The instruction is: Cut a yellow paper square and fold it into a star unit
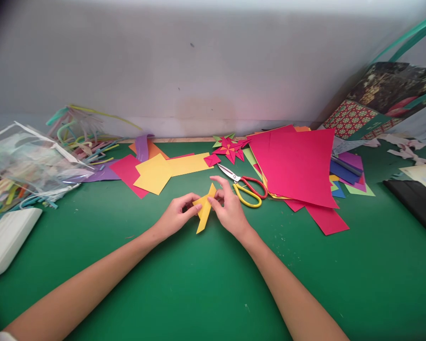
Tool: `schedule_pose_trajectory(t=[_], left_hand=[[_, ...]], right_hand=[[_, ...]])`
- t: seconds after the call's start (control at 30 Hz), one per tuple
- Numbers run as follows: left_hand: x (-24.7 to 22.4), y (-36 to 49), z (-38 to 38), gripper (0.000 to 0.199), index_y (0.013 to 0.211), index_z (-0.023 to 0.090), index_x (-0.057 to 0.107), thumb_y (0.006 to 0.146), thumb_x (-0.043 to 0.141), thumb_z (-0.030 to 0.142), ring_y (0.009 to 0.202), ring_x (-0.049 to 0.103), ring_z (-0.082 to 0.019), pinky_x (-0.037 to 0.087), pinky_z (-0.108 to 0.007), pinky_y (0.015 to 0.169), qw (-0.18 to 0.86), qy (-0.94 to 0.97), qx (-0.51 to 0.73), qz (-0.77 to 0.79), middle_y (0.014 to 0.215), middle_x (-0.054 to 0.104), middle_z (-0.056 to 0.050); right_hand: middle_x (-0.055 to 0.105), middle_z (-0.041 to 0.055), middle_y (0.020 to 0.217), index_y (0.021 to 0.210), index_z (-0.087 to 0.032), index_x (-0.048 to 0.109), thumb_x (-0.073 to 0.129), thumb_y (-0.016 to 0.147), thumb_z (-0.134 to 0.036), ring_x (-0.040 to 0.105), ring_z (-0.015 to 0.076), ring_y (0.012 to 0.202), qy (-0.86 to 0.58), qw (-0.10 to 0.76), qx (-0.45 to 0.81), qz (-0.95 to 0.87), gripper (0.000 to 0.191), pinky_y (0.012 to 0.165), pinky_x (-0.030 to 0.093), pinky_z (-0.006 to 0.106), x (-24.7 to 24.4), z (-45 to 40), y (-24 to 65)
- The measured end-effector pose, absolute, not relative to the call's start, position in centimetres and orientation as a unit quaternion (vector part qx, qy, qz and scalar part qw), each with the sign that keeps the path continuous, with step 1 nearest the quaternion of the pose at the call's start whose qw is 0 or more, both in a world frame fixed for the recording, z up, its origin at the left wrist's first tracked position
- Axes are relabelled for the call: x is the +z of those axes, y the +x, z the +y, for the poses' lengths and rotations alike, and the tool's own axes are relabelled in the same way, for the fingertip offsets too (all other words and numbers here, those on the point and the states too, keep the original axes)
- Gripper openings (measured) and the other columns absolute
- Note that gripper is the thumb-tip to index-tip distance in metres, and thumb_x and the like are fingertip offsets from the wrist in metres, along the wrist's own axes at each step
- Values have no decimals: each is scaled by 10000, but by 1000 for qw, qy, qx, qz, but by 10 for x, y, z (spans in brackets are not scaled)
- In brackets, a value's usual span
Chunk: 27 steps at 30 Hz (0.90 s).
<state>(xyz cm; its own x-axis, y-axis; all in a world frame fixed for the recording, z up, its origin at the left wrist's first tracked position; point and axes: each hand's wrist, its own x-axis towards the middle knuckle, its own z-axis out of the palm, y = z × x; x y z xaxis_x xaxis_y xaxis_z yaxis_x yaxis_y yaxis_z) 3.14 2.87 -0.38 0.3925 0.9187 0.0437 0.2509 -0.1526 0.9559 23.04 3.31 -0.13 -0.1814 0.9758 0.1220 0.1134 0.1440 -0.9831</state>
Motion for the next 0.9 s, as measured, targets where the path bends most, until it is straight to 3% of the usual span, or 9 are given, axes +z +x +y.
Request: schedule_pose_trajectory(t=[0.13, 0.23, 0.33, 0.47, 0.53, 0.67, 0.8, 0.9], left_hand=[[-8, 31, 32, 219, 967, 188, 691, 961, 615, 393, 739, 595, -165, 486, -274, 676, 509, 633, 388, 437, 845, 677, -20], [-10, 31, 34, 236, 982, 182, 668, 941, 651, 414, 786, 629, -166, 531, -277, 709, 540, 563, 445, 439, 886, 684, -26], [-12, 29, 37, 237, 966, 178, 661, 919, 684, 410, 763, 612, -144, 533, -259, 701, 546, 529, 481, 437, 869, 661, -11], [-14, 28, 37, 230, 994, 178, 649, 927, 681, 396, 750, 594, -128, 522, -246, 697, 550, 526, 491, 425, 901, 647, -14], [-14, 28, 35, 295, 1150, 201, 610, 932, 677, 389, 763, 608, -140, 520, -251, 695, 552, 528, 488, 422, 891, 644, -13], [-10, 30, 31, 610, 1515, 297, 383, 964, 635, 366, 814, 624, -164, 525, -270, 724, 547, 560, 473, 404, 937, 647, -20], [-7, 29, 29, 409, 1389, 277, 584, 989, 581, 363, 901, 627, -179, 545, -290, 790, 534, 586, 458, 402, 1174, 648, -71], [-7, 28, 30, 326, 1303, 254, 637, 1002, 532, 322, 992, 632, -205, 561, -298, 793, 526, 584, 475, 397, 1257, 640, -86]], right_hand=[[668, 9, 896, 1548, -355, 456, 465, 1039, -286, 618, 198, 724, -433, 432, 410, -676, 513, 740, 544, 348, 3, 30, 231], [691, 36, 1137, 1489, -382, 538, 416, 1044, -195, 658, 214, 913, -393, 409, 349, -746, 498, 857, 542, 366, 4, 28, 232], [673, 53, 1235, 1381, -367, 644, 438, 1023, -129, 654, 229, 1081, -355, 396, 313, -787, 476, 940, 526, 374, 2, 27, 231], [681, 73, 1197, 1196, -314, 741, 504, 1010, -143, 669, 230, 1073, -359, 393, 302, -791, 346, 919, 543, 368, -3, 27, 229], [692, 74, 1181, 1148, -302, 748, 535, 998, -149, 677, 234, 1060, -369, 399, 313, -779, 302, 913, 551, 375, -3, 27, 228], [706, 62, 1130, 1062, -292, 756, 564, 965, -133, 687, 235, 1020, -378, 434, 340, -744, 268, 883, 560, 379, 0, 28, 228], [710, 60, 1103, 1012, -281, 758, 588, 936, -133, 683, 239, 1000, -379, 453, 373, -715, 238, 835, 564, 373, 2, 30, 229], [708, 65, 1076, 982, -273, 761, 613, 932, -181, 675, 247, 1001, -381, 467, 411, -684, 181, 826, 570, 378, 0, 31, 228]])
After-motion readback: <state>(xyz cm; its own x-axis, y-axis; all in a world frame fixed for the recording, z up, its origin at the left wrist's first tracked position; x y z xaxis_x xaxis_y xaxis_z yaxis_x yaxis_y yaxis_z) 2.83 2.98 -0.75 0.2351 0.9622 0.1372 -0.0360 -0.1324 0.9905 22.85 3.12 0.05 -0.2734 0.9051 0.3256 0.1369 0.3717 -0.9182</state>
